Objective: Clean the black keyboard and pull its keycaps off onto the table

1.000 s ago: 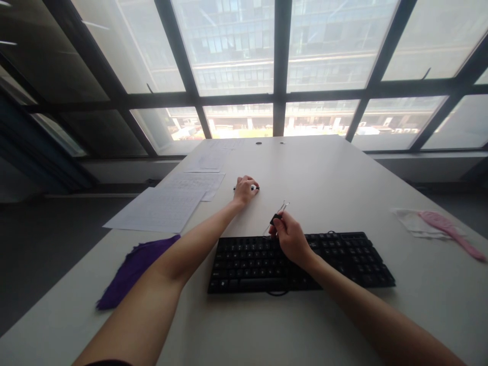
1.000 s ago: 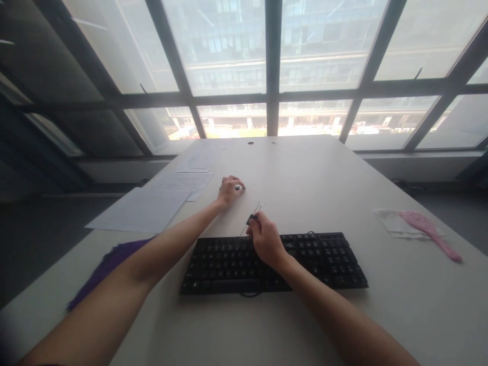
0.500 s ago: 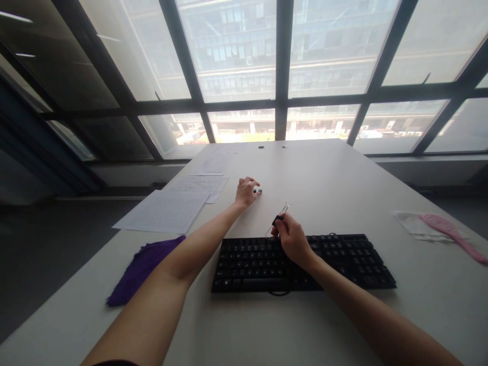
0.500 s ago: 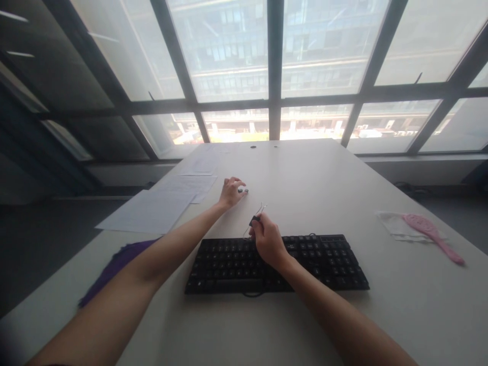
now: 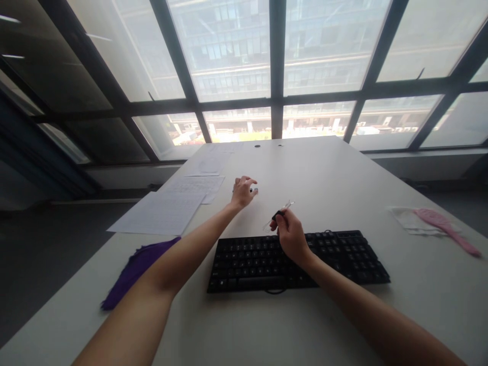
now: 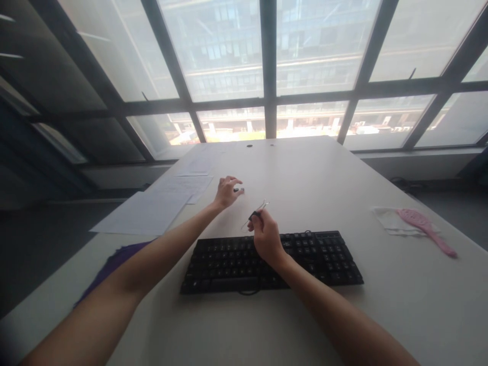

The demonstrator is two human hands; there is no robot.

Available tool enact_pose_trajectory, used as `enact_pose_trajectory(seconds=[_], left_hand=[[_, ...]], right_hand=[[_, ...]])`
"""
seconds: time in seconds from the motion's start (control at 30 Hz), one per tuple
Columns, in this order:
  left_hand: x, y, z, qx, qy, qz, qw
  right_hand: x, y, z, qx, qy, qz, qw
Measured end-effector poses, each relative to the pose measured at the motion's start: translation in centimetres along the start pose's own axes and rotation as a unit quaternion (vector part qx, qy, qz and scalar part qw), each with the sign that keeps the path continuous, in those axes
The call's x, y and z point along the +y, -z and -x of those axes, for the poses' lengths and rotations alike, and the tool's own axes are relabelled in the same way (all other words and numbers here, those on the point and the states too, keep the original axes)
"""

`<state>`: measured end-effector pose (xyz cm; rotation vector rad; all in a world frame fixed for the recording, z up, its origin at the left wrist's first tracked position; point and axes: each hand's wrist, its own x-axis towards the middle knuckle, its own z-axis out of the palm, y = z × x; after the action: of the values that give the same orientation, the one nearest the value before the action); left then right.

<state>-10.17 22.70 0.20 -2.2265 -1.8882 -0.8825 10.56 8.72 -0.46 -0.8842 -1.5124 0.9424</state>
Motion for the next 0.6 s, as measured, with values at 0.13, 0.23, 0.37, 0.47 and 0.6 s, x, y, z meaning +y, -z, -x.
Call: enact_pose_trajectory(seconds=[0.13, 0.23, 0.37, 0.47, 0.6], left_hand=[[3.4, 2.7, 3.2, -0.055, -0.067, 0.077, 0.993], [5.9, 4.6, 7.0, -0.107, -0.068, 0.144, 0.981], [7.6, 5.9, 11.5, -0.124, -0.043, 0.190, 0.973], [8.0, 5.9, 13.3, -0.123, -0.044, 0.218, 0.967], [8.1, 5.8, 13.9, -0.120, -0.056, 0.223, 0.966]], right_hand=[[-0.5, 0.3, 0.0, 0.005, 0.017, 0.039, 0.999], [-0.6, 0.5, 0.2, -0.049, 0.035, 0.094, 0.994], [-0.5, 0.5, 0.3, -0.074, 0.048, 0.132, 0.987], [-0.5, 0.5, 0.1, -0.089, 0.044, 0.139, 0.985], [-0.4, 0.5, 0.0, -0.110, 0.037, 0.143, 0.983]])
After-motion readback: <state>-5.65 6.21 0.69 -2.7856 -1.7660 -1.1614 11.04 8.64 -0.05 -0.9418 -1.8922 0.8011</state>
